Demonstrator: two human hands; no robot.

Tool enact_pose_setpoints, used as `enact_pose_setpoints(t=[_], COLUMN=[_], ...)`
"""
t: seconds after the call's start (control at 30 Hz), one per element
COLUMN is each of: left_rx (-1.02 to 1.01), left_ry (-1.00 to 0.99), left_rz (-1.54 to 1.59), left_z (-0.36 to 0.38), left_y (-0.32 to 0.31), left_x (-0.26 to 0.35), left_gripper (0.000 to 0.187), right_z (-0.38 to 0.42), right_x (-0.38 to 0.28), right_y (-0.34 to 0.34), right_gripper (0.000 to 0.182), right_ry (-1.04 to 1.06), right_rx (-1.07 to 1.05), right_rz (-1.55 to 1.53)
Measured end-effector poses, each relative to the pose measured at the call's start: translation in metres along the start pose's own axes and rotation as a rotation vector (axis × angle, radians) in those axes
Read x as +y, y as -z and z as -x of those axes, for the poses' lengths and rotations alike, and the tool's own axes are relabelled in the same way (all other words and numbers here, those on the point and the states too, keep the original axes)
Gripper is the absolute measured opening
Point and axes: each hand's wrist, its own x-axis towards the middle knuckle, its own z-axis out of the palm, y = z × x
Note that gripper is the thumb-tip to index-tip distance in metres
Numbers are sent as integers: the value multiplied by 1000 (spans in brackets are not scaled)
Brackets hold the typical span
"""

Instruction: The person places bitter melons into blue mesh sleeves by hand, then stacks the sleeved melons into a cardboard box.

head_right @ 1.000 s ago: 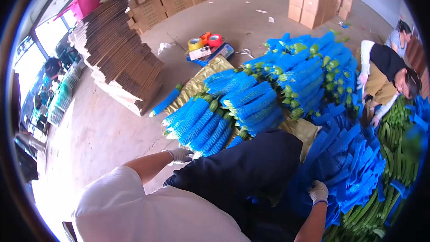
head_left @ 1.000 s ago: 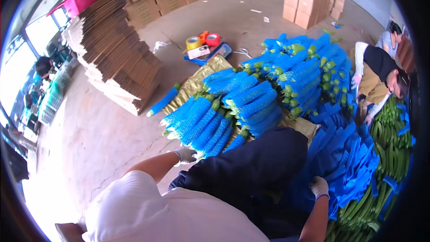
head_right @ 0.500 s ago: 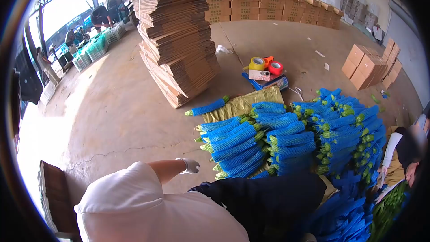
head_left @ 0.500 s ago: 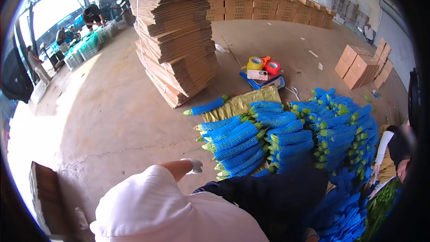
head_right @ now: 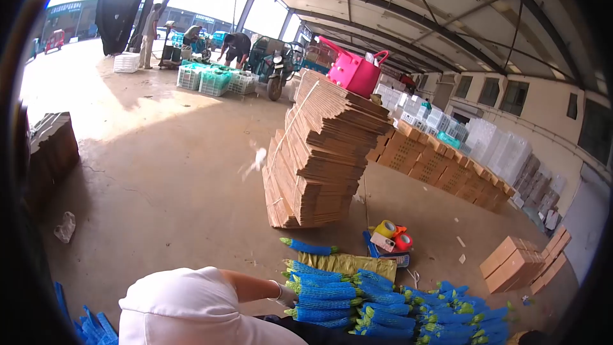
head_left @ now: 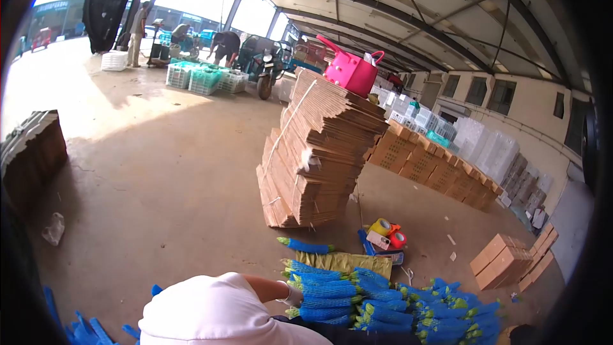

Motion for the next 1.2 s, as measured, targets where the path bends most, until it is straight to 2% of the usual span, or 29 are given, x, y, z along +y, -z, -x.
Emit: enact_pose_setpoints(t=[0.07, 0.13, 0.23, 0.43, 0.5, 0.57, 0.63, 0.67, 0.7, 0.73, 0.77, 0.8, 0.83, 0.87, 0.9, 0.93, 1.0, 1.03, 1.07, 1.1, 1.13, 1.2], left_rx=[17, 79, 90, 63, 190, 231, 463, 455, 525, 518, 545, 566, 560, 605, 567, 576, 406, 350, 95, 19, -101, -322], left_ry=[11, -92, -183, -269, -368, -304, -460, -451, -541, -607, -690, -783, -860, -1014, -1059, -1180, -1288, -1368, -1289, -1313, -1254, -1068], left_rz=[41, 105, 177, 173, 344, 405, 475, 513, 546, 553, 589, 620, 643, 660, 630, 698, 711, 618, 614, 550, 496, 389], left_z=[-2, -31, -29, -25, -25, -16, -15, -19, -22, -13, -13, -1, 2, -3, 6, 10, 25, 24, 33, 31, 35, 48], left_y=[11, -5, 11, 25, 33, 56, 70, 79, 87, 102, 109, 121, 126, 126, 132, 129, 123, 114, 108, 92, 78, 61], left_x=[22, 24, 53, 81, 86, 105, 120, 129, 140, 156, 169, 189, 206, 225, 246, 269, 313, 333, 352, 371, 389, 417], left_gripper=[47, 44, 45, 42, 38, 34, 29, 27, 24, 24, 24, 23, 24, 25, 25, 24, 23, 25, 28, 30, 32, 31], right_z=[37, 100, 187, 326, 338, 356, 377, 387, 397, 412, 417, 405, 402, 401, 400, 397, 395, 397, 400, 402, 403, 399], right_x=[-1, -1, -9, -35, -45, -55, -62, -65, -70, -42, -58, -86, -101, -101, -101, -107, -120, -122, -123, -123, -123, -129], right_y=[-41, -78, -120, -170, -182, -195, -212, -222, -227, -338, -261, -133, -44, -17, 2, 37, 101, 114, 122, 124, 119, 96], right_gripper=[50, 49, 49, 48, 48, 47, 47, 47, 47, 47, 47, 37, 31, 31, 30, 30, 34, 34, 36, 41, 41, 42], right_ry=[-41, -62, -104, -166, -171, -178, -187, -190, -195, -199, -199, -503, -796, -732, -665, -665, -811, -821, -784, -749, -769, -621], right_rx=[-30, -105, -200, -343, -352, -366, -381, -387, -393, -398, -401, -240, -57, 69, 188, 184, 539, 537, 527, 517, 518, 744], right_rz=[-14, 2, 11, 29, 32, 35, 38, 39, 39, 40, 34, -437, -908, -749, -589, -593, -1136, -1142, -1245, -1349, -1358, -1553])
